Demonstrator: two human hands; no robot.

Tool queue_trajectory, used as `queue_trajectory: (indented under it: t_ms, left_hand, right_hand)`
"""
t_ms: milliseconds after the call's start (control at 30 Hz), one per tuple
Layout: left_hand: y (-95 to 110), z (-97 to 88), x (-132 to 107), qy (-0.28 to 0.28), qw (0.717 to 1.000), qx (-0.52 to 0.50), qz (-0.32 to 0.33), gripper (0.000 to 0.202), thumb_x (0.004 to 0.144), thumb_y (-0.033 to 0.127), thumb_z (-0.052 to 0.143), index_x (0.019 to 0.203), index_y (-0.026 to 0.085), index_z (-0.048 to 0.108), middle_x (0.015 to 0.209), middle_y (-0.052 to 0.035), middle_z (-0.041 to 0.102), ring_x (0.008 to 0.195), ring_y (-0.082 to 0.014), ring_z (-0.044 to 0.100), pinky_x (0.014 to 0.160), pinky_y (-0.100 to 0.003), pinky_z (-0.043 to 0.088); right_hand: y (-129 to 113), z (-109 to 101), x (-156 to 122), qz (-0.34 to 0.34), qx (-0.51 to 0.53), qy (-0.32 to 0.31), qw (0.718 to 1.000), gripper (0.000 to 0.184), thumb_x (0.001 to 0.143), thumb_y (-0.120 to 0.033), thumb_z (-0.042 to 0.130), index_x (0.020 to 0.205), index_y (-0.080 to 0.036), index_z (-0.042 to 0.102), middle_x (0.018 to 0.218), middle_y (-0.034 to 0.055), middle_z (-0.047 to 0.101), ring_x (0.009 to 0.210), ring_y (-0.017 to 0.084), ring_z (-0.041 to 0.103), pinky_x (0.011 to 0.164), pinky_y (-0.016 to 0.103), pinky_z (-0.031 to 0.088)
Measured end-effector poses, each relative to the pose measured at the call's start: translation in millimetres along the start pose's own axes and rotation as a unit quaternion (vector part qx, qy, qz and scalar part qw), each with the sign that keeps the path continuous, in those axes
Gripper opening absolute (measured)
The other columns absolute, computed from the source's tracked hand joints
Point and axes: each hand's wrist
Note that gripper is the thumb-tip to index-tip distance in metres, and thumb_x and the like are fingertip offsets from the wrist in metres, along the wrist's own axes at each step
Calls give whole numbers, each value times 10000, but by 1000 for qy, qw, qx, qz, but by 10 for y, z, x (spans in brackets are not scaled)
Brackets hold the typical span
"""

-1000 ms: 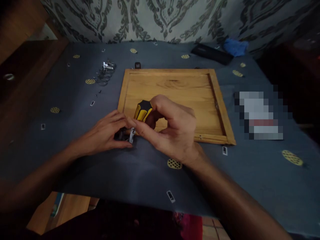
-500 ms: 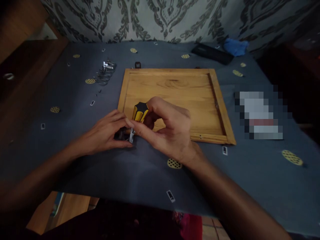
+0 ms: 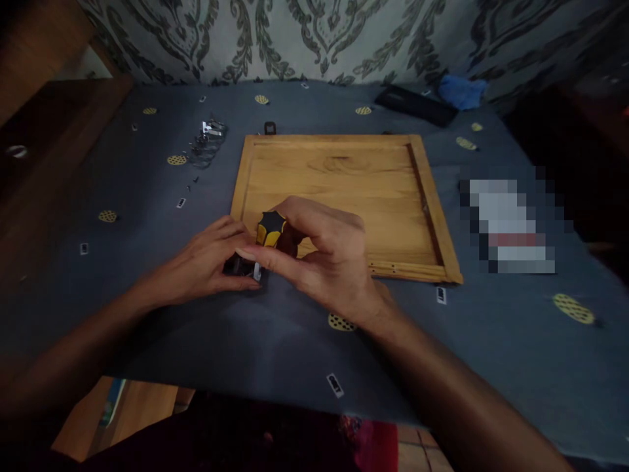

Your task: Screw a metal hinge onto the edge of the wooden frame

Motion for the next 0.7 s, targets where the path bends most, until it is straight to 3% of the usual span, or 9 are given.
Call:
queue_trajectory:
  t_ms: [233,400,533,700]
  left_hand:
    - [3,-11,9,0,1000,5,-6,402,897,536,759,1019,166,662,1001,-59,609,995,-255,549,858,-376,471]
    - [27,-26,15,-14,1000,-1,-12,384,900,494,771,1080,169,673,1071,-79,639,1066,-276,566,953,-421,478]
    - [25,-20,9,-9,1000,-1,-12,389,894,481,781,1115,183,666,1101,-76,650,1079,-280,578,973,-436,479]
    - [17,-17,6,-2,1000,6,-4,403,897,513,769,1100,182,662,1047,-70,640,1029,-270,575,915,-413,488]
  right_hand:
    - [-63,-10,1,-7,-35,36,999,264,833,-373,875,816,-243,646,690,-24,670,595,160,645,530,316,484]
    - [-68,-19,2,21,-48,80,995,259,826,-393,876,804,-265,653,715,-24,674,551,161,619,502,343,465]
    - [-10,-17,15,-11,-72,69,995,271,845,-399,860,780,-257,639,645,-26,637,567,171,626,502,340,441]
    - [-3,1,-3,4,-71,53,996,289,866,-450,833,801,-247,637,688,-6,667,569,163,614,514,328,461]
Point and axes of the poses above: each hand's wrist, its own x-axis towards the middle knuckle, its own z-axis out of the palm, y = z × x
